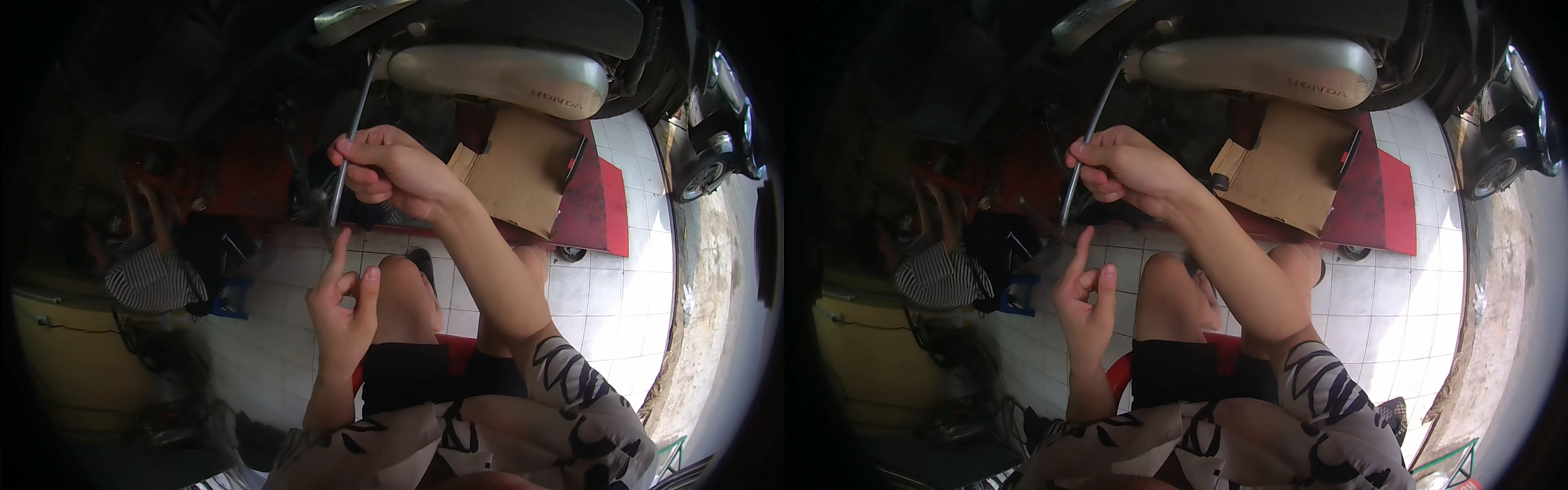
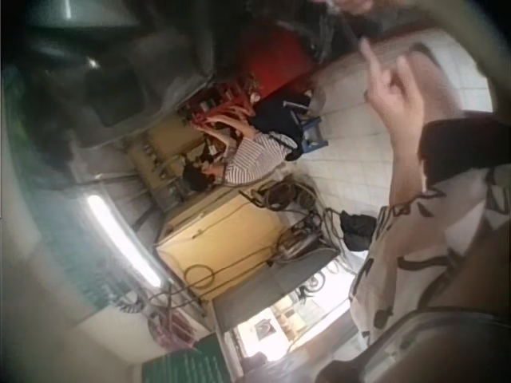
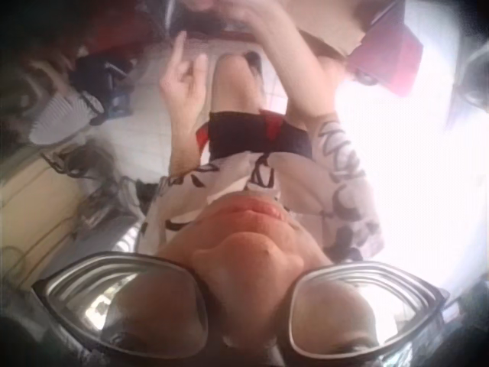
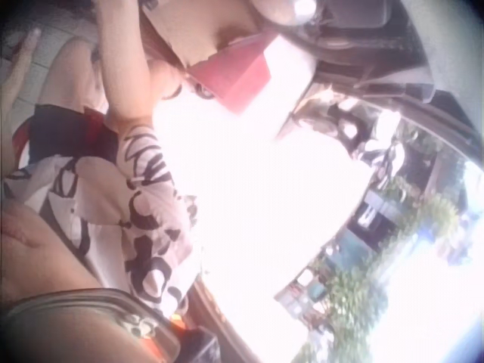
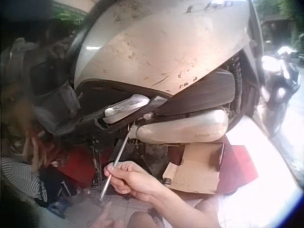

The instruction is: The person uses a T-handle wrench to unscrew fasteners from the side panel of a scooter. They loosen multiple screws and place them on a piece of cardboard on the floor.

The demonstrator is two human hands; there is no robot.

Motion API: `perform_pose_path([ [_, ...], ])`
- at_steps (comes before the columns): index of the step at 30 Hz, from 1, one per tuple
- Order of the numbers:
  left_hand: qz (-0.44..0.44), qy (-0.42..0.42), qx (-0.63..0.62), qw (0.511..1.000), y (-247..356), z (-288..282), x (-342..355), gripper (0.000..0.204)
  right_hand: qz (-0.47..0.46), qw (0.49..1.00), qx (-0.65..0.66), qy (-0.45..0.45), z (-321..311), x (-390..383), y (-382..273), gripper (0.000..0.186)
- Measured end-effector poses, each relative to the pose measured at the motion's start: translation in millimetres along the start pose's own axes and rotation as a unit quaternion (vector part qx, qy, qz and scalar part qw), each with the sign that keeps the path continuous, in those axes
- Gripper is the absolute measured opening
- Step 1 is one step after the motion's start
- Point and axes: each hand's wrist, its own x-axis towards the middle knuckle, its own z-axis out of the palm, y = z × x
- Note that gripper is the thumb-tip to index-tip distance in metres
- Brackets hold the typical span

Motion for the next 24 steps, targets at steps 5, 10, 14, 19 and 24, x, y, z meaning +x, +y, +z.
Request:
perform_pose_path([
  [5, 0.037, 0.120, -0.147, 0.981, 25.1, -14.5, 14.3, 0.048, -0.027, 0.999, 0.014, 0.034, -2.7, 7.4, 12.5, 0.018],
  [10, 0.191, -0.088, 0.033, 0.977, 40.1, 6.3, 17.8, 0.045, -0.066, 0.997, 0.039, 0.025, -5.6, 17.5, 18.0, 0.014],
  [14, -0.046, -0.059, 0.020, 0.997, 13.4, 6.2, 1.6, 0.048, -0.080, 0.994, 0.066, 0.017, -4.7, 19.1, 17.1, 0.015],
  [19, -0.092, 0.063, -0.123, 0.986, 20.4, -15.0, 7.0, 0.060, -0.091, 0.991, 0.092, 0.024, -4.0, 18.5, 15.5, 0.017],
  [24, 0.117, 0.026, -0.165, 0.979, 38.4, 12.4, 11.1, 0.063, -0.130, 0.986, 0.106, 0.000, -7.3, 18.4, 12.2, 0.017],
])
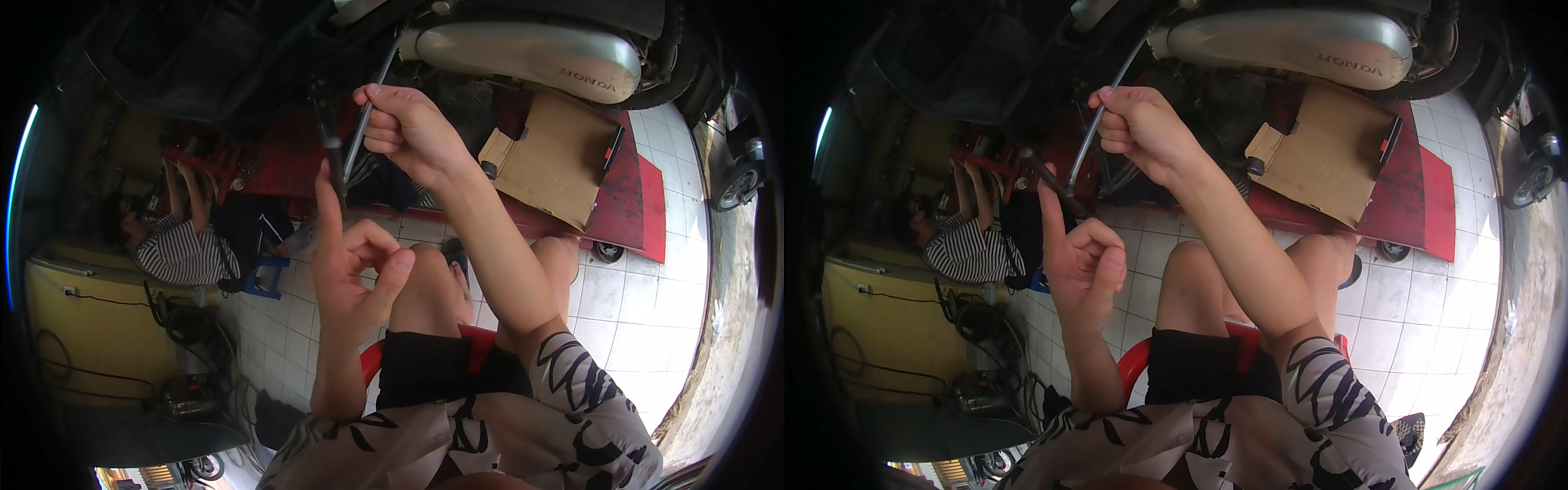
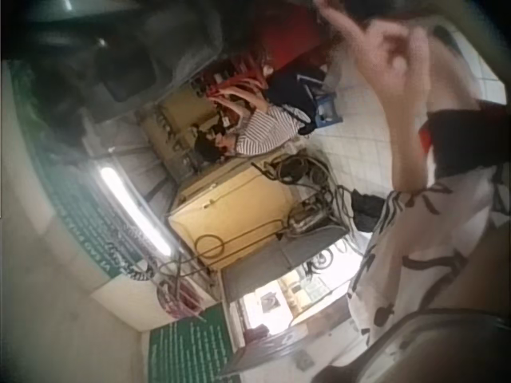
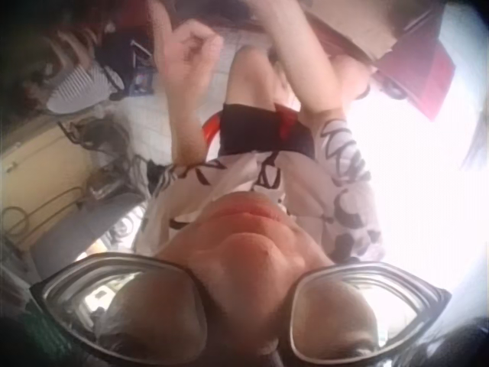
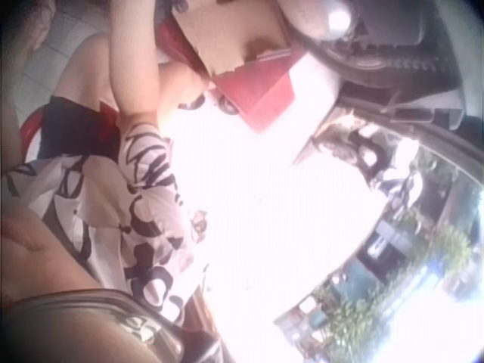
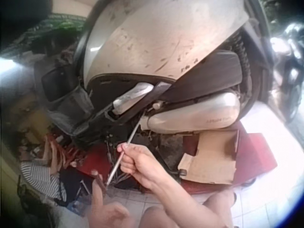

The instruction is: The person uses a T-handle wrench to unscrew fasteners from the side panel of a scooter. They loosen multiple screws and place them on a piece of cardboard on the floor.

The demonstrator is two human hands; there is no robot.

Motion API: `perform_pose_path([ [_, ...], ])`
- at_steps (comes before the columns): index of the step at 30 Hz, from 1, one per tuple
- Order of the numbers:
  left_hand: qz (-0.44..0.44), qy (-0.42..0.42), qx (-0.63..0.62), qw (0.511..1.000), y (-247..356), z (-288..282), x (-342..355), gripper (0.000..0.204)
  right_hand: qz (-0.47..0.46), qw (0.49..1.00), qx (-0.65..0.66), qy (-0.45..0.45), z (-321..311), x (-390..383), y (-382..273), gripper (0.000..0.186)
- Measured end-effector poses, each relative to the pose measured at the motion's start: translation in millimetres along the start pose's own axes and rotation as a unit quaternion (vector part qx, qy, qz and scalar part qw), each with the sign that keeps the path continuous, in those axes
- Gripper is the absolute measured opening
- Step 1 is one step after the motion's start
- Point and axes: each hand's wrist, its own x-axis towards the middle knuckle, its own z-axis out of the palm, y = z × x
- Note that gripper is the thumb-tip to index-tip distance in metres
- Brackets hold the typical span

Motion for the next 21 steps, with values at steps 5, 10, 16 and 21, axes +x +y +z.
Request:
perform_pose_path([
  [5, -0.049, -0.245, 0.162, 0.955, -15.3, -18.4, -7.6, 0.055, 0.003, 1.000, 0.009, 0.005, -1.7, -1.0, -3.5, 0.017],
  [10, -0.230, -0.063, 0.041, 0.970, -7.9, -32.0, -9.9, 0.049, -0.006, 1.000, 0.011, 0.012, -1.2, -2.6, -11.8, 0.017],
  [16, 0.019, 0.041, 0.016, 0.999, -3.3, -35.7, 1.2, 0.056, 0.000, 1.000, -0.001, 0.014, -6.6, 2.2, -2.3, 0.018],
  [21, 0.011, -0.077, 0.035, 0.996, -6.9, -10.3, 9.5, 0.046, -0.001, 1.000, -0.017, 0.015, -11.5, 4.8, 0.9, 0.020],
])
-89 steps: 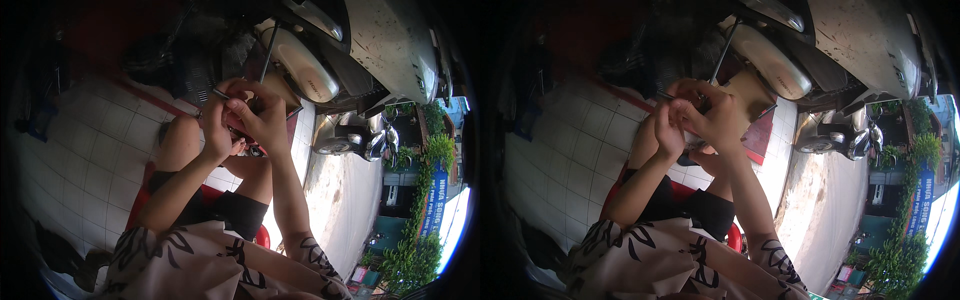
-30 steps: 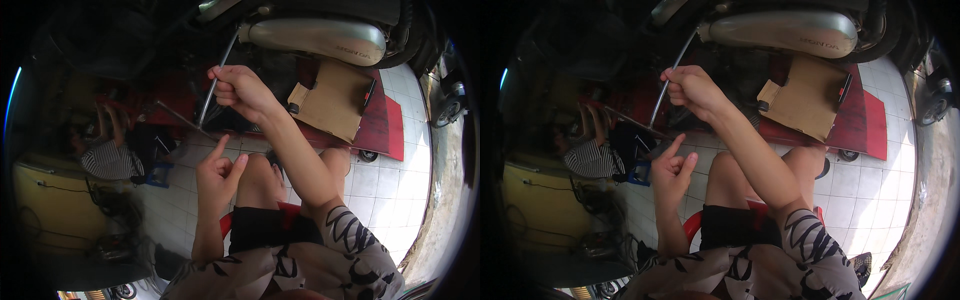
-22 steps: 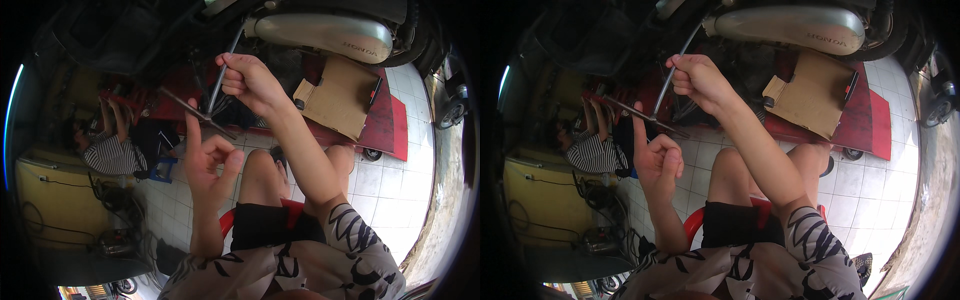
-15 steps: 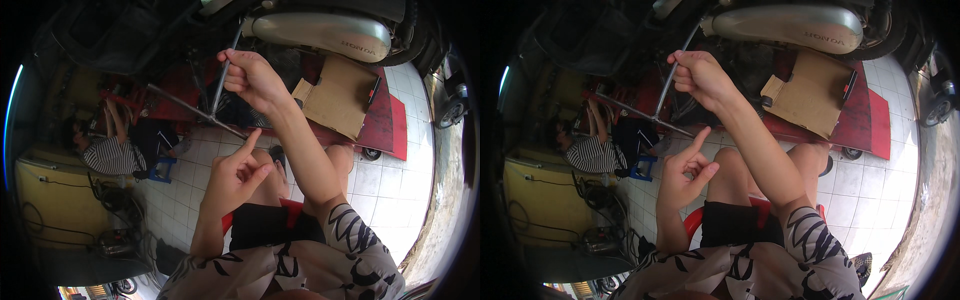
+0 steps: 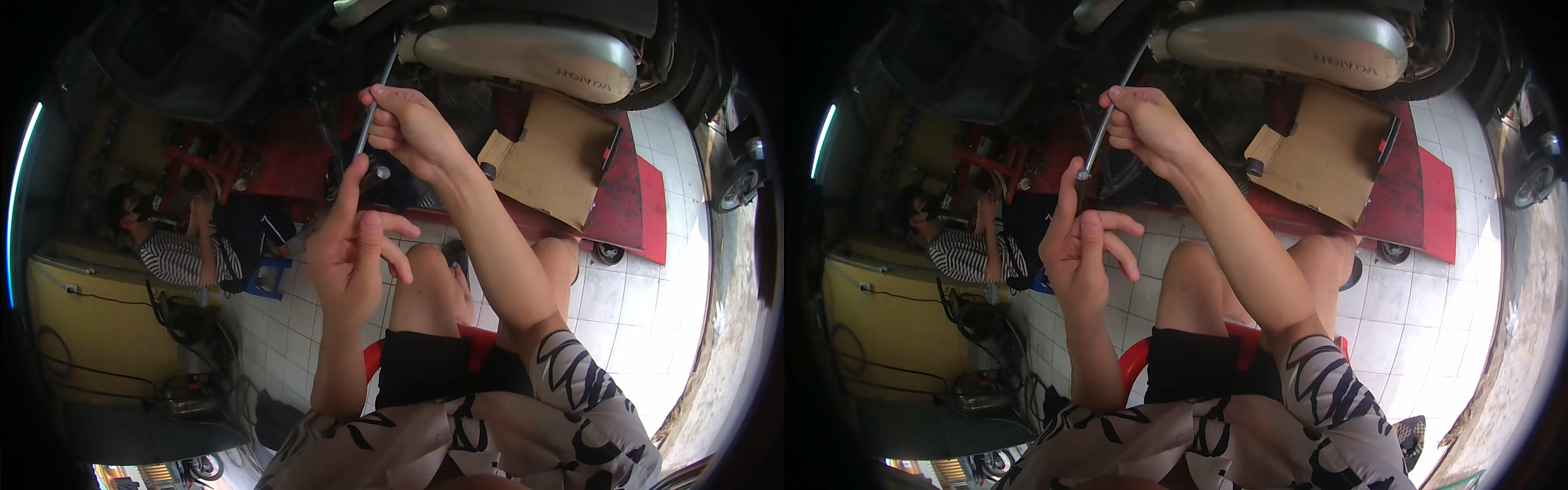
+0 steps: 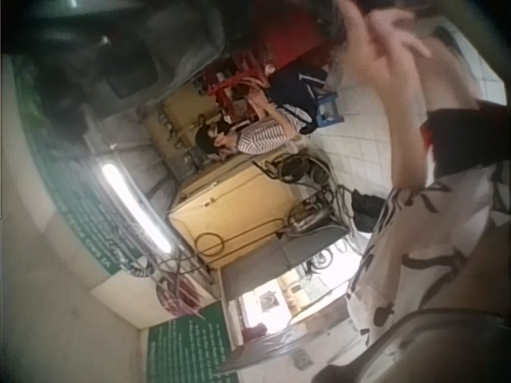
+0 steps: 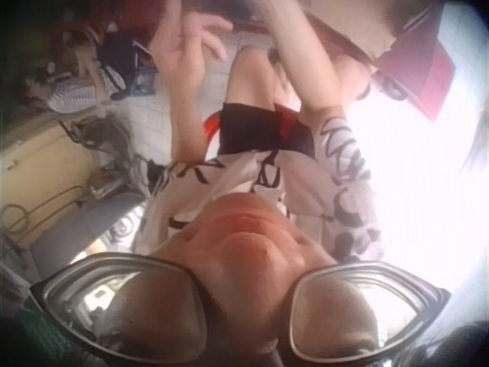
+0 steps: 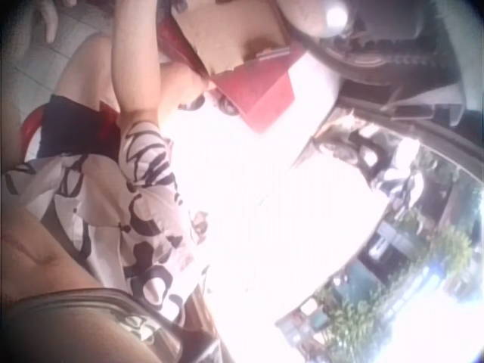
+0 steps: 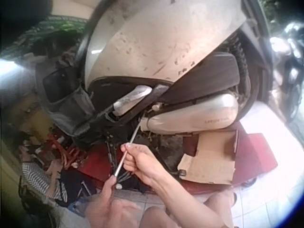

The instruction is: The person uses a T-handle wrench to unscrew fasteners from the side panel of a scooter. They loosen multiple screws and place them on a piece of cardboard on the floor.

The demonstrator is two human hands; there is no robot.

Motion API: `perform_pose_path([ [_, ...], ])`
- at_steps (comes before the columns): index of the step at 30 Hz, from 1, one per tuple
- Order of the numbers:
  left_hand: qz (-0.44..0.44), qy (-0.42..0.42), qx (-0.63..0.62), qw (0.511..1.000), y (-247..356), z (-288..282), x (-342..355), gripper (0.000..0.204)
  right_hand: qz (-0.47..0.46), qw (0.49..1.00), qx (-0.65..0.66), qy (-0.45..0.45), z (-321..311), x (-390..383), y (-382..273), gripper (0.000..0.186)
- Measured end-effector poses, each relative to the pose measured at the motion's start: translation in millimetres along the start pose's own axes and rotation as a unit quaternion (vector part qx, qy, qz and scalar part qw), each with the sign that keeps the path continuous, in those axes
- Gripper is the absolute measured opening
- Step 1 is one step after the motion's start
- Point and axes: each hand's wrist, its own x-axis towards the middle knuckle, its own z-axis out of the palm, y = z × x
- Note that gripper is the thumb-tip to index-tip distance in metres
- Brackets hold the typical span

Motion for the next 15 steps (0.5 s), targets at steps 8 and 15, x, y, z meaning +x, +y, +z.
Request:
perform_pose_path([
  [8, 0.069, 0.045, 0.114, 0.990, -14.2, 8.6, 6.3, 0.031, 0.054, 0.997, -0.048, -0.024, 5.7, -7.2, -8.6, 0.018],
  [15, -0.023, -0.047, 0.184, 0.982, -13.0, 9.8, -3.3, 0.028, 0.083, 0.988, -0.126, -0.024, 4.1, -14.8, -19.1, 0.021],
])
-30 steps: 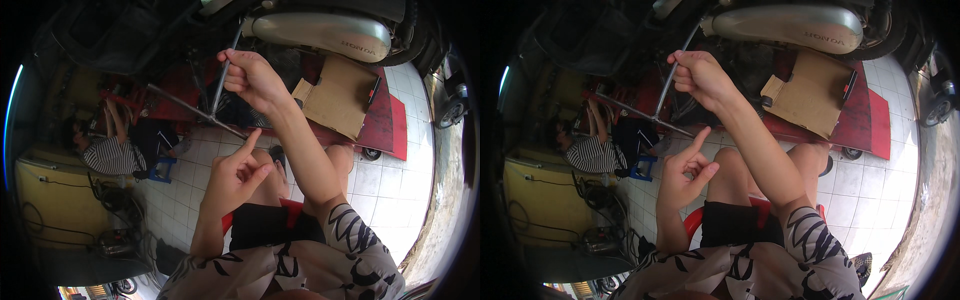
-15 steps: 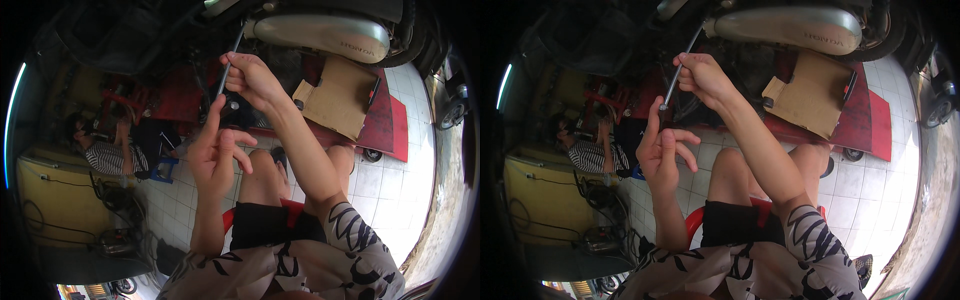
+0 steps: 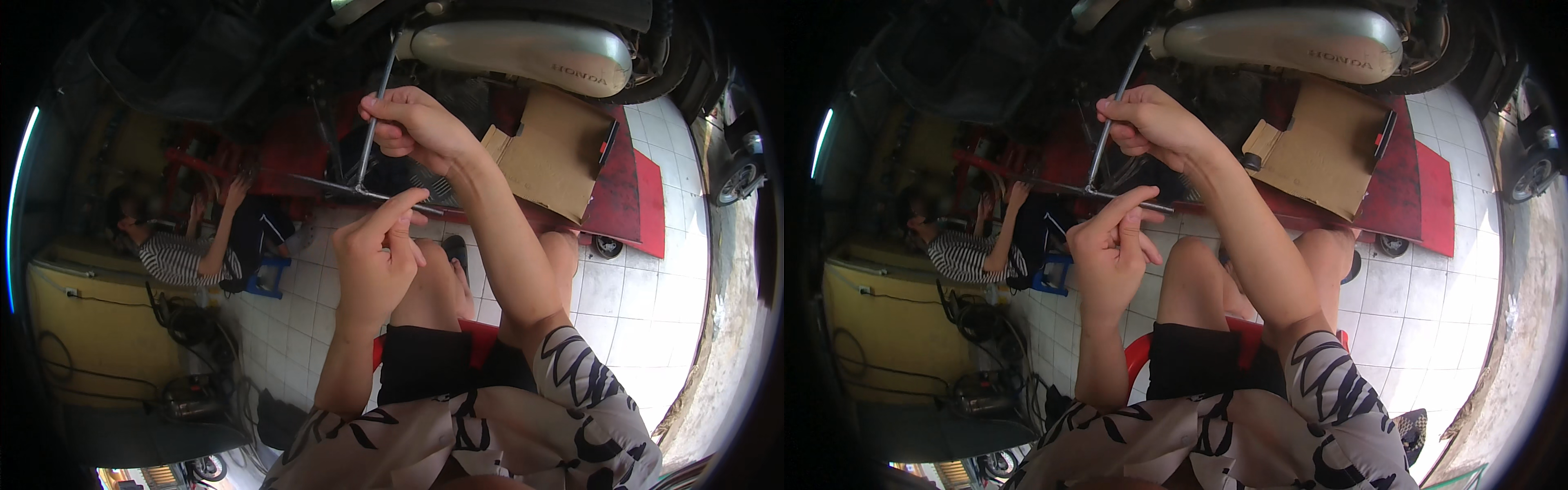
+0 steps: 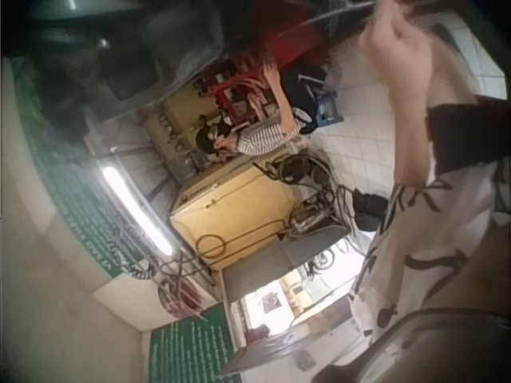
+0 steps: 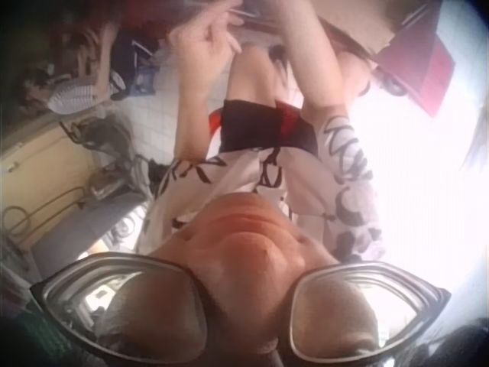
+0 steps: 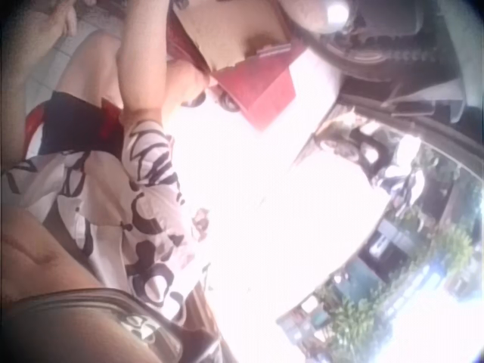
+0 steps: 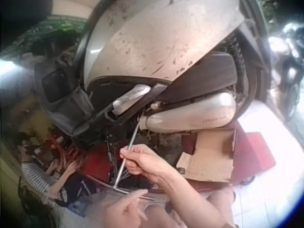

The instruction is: The person uses a T-handle wrench to unscrew fasteners from the side panel of a scooter. They loosen multiple screws and place them on a piece of cardboard on the floor.

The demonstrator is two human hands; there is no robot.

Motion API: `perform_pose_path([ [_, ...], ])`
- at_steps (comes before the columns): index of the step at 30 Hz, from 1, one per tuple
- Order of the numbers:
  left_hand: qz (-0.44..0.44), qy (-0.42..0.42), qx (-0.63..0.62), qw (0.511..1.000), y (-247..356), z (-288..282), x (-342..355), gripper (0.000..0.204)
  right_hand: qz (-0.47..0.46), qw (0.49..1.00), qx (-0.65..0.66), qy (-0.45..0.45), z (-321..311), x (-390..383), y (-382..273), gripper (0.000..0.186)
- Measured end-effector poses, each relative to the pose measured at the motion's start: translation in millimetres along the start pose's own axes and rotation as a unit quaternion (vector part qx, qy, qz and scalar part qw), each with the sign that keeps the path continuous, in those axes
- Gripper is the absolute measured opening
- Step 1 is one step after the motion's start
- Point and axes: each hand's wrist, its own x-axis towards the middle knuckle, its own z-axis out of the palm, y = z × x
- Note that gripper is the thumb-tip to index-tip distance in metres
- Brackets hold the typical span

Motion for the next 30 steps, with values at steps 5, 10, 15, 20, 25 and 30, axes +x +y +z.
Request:
perform_pose_path([
  [5, -0.172, 0.070, -0.088, 0.979, 3.8, -14.1, -3.6, 0.035, -0.014, 1.000, 0.015, 0.002, -3.3, 0.7, 0.9, 0.019],
  [10, -0.026, 0.148, -0.095, 0.984, 23.2, -18.0, 5.7, 0.050, -0.021, 0.999, 0.025, -0.001, 1.5, 2.9, 1.6, 0.018],
  [15, -0.055, -0.129, 0.034, 0.989, 31.2, -2.3, -1.9, 0.047, -0.036, 0.998, 0.041, -0.021, -2.3, 5.5, 1.6, 0.019],
  [20, -0.189, 0.098, -0.050, 0.976, 33.2, -15.0, -1.9, 0.049, -0.048, 0.997, 0.056, -0.004, -0.7, 5.6, 1.2, 0.020],
  [25, 0.033, 0.130, -0.041, 0.990, 41.4, -0.8, 0.8, 0.044, -0.064, 0.996, 0.067, -0.018, -7.6, 7.5, -0.2, 0.018],
  [30, -0.094, 0.018, 0.006, 0.995, 27.0, 1.8, -10.3, 0.037, -0.068, 0.994, 0.086, -0.025, -8.0, 11.9, 5.3, 0.018],
])
